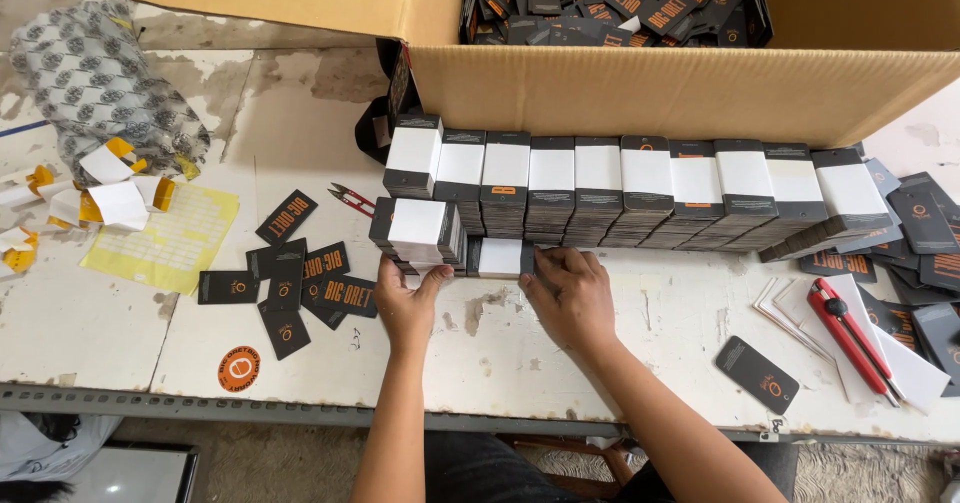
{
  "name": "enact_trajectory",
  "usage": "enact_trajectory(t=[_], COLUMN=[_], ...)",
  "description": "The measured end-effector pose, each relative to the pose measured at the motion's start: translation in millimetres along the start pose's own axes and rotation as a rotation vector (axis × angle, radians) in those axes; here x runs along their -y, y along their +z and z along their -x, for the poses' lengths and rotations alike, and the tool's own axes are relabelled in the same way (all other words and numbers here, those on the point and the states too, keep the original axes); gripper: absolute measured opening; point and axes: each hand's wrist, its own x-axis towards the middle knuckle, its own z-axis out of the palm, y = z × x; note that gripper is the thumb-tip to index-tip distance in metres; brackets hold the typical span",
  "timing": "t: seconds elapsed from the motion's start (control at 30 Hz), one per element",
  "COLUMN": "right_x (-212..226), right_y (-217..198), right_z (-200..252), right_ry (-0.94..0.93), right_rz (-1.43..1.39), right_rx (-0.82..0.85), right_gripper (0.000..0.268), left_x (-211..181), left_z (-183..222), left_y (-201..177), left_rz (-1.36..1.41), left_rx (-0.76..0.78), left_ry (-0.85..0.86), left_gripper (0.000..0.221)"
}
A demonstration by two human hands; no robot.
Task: Sorting, stacking, and inserting printed cards into small cardboard boxes
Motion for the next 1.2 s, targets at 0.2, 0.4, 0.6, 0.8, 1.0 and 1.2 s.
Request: enact_trajectory(t=[0.2, 0.4, 0.6, 0.8, 1.0, 1.2], right_x=[1, 8, 26, -15, -42, -49], right_y=[-1, -7, -33, -58, -98, -99], right_z=[1, 1, 5, 81, 127, 134], right_ry=[-0.025, 0.008, 0.084, -0.376, -0.380, -0.373], right_rz=[0.039, 0.004, 0.182, 0.538, 0.536, 0.540], right_rx=[-0.009, -0.017, 0.283, 0.207, 0.104, 0.118], right_gripper=[0.030, 0.037, 0.054, 0.068, 0.071, 0.070], left_x=[1, -14, -34, -65, -81, -90], left_z=[0, 0, 1, 8, 95, 128], left_y=[0, -8, -5, -11, 2, 4], left_rz=[-0.025, 0.166, 0.149, 0.121, -0.321, -0.701], left_rx=[0.004, 0.016, 0.036, 0.015, -0.210, 0.631], left_ry=[0.021, -0.106, -0.156, -0.087, 0.490, 0.636], left_gripper=[0.075, 0.063, 0.046, 0.050, 0.046, 0.043])
